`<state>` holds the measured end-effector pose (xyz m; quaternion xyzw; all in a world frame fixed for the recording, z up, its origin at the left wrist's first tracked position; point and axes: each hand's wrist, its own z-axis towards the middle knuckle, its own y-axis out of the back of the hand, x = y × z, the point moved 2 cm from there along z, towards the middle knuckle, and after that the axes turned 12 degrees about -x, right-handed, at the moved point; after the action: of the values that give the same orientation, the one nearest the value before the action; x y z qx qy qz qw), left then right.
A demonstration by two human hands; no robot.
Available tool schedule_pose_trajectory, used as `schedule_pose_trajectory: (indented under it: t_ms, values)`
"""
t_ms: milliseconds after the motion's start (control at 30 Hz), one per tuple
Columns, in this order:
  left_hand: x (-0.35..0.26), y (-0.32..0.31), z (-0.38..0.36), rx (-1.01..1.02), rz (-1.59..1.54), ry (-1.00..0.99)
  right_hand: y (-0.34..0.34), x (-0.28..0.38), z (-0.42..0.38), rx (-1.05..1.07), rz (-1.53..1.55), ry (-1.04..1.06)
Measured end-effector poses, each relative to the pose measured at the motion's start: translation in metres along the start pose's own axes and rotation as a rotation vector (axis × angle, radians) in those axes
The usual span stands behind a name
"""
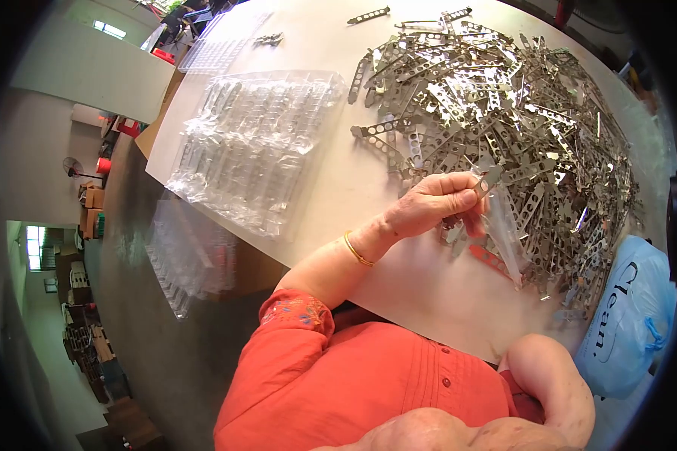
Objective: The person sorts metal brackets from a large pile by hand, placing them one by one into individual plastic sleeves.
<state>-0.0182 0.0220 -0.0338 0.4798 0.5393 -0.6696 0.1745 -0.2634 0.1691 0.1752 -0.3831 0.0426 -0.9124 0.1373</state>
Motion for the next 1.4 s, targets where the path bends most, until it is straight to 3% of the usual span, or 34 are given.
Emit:
schedule_pose_trajectory:
  t_ms: [67,167,233,267,300,400,500,867,967,1100,1200,1400]
  values:
    - [-0.001,-0.001,-0.001,0.004,-0.019,-0.001,-0.017,0.003,0.006,0.063,-0.242,-0.163]
    - [-0.002,0.000,-0.001,0.019,-0.024,-0.026,-0.026,0.006,-0.009,0.082,-0.236,-0.154]
    - [-0.001,0.001,-0.001,0.019,-0.014,-0.018,-0.074,0.030,-0.083,0.098,-0.233,-0.145]
    - [0.000,0.001,-0.001,0.024,-0.003,-0.007,-0.065,0.027,-0.075,0.106,-0.232,-0.141]
    - [-0.001,0.001,-0.002,0.021,-0.003,-0.011,-0.023,0.005,-0.013,0.114,-0.232,-0.137]
    - [-0.003,0.000,-0.003,0.012,0.014,0.000,-0.019,0.000,-0.007,0.132,-0.232,-0.126]
    - [-0.002,0.000,-0.003,0.014,0.056,0.022,-0.059,0.021,-0.071,0.148,-0.234,-0.113]
    - [-0.001,0.000,-0.003,0.009,0.078,0.009,0.033,-0.033,0.053,0.184,-0.242,-0.072]
    - [0.000,-0.001,-0.002,0.025,0.038,-0.005,0.021,-0.029,0.035,0.189,-0.251,-0.061]
    - [0.000,-0.001,-0.002,0.033,0.021,-0.012,-0.035,0.011,-0.073,0.186,-0.272,-0.047]
    - [-0.002,-0.003,-0.003,0.068,0.009,0.010,0.021,-0.024,0.011,0.162,-0.303,-0.033]
    - [-0.003,-0.002,-0.002,0.044,0.000,-0.009,0.014,-0.024,0.003,0.085,-0.372,-0.002]
